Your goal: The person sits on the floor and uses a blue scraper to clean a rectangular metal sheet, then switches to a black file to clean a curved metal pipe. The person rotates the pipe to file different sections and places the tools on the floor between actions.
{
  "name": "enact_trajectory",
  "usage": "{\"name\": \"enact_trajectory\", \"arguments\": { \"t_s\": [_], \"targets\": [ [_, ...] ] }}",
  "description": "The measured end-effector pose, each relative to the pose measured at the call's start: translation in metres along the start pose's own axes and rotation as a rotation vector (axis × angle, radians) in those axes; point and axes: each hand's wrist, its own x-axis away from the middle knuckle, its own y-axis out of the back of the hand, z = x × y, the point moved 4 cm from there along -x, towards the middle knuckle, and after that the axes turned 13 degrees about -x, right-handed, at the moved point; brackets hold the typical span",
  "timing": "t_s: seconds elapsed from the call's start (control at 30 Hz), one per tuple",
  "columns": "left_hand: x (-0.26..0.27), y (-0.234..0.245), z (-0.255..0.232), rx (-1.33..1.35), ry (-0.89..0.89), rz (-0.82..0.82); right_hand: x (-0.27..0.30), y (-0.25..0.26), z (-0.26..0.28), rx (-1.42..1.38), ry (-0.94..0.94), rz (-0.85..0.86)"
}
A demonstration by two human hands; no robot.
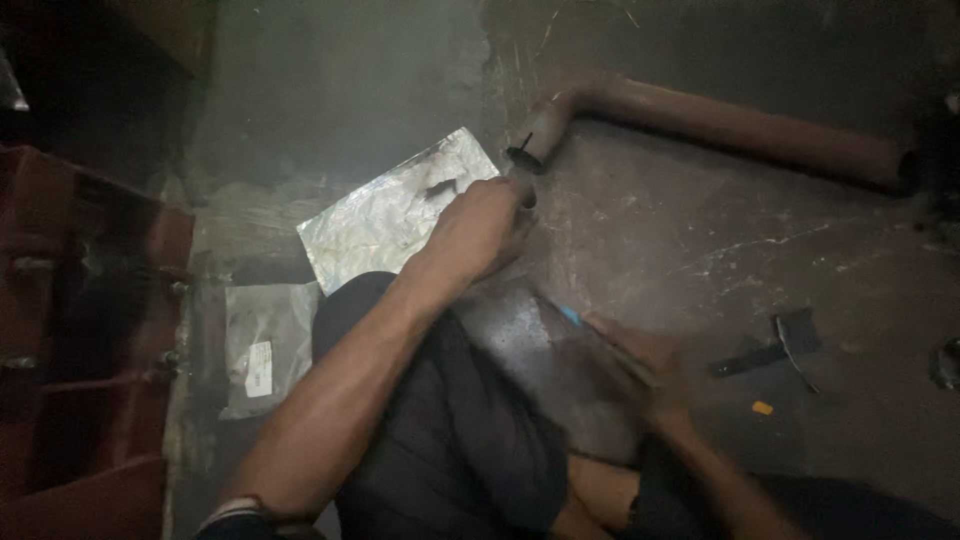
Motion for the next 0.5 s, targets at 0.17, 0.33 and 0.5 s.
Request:
{"name": "enact_trajectory", "arguments": {
  "t_s": [0.17, 0.33, 0.5],
  "targets": [
    [0.004, 0.002, -0.004, 0.001, 0.055, 0.079, -0.013, 0.028, -0.034, -0.052, -0.349, -0.058],
    [0.002, 0.006, -0.005, -0.022, 0.048, 0.065, 0.019, 0.048, 0.016, -0.557, -1.169, -0.255],
    [0.001, -0.001, -0.002, -0.008, 0.074, 0.088, 0.003, 0.059, 0.018, -0.243, -0.457, 0.067]
  ]
}}
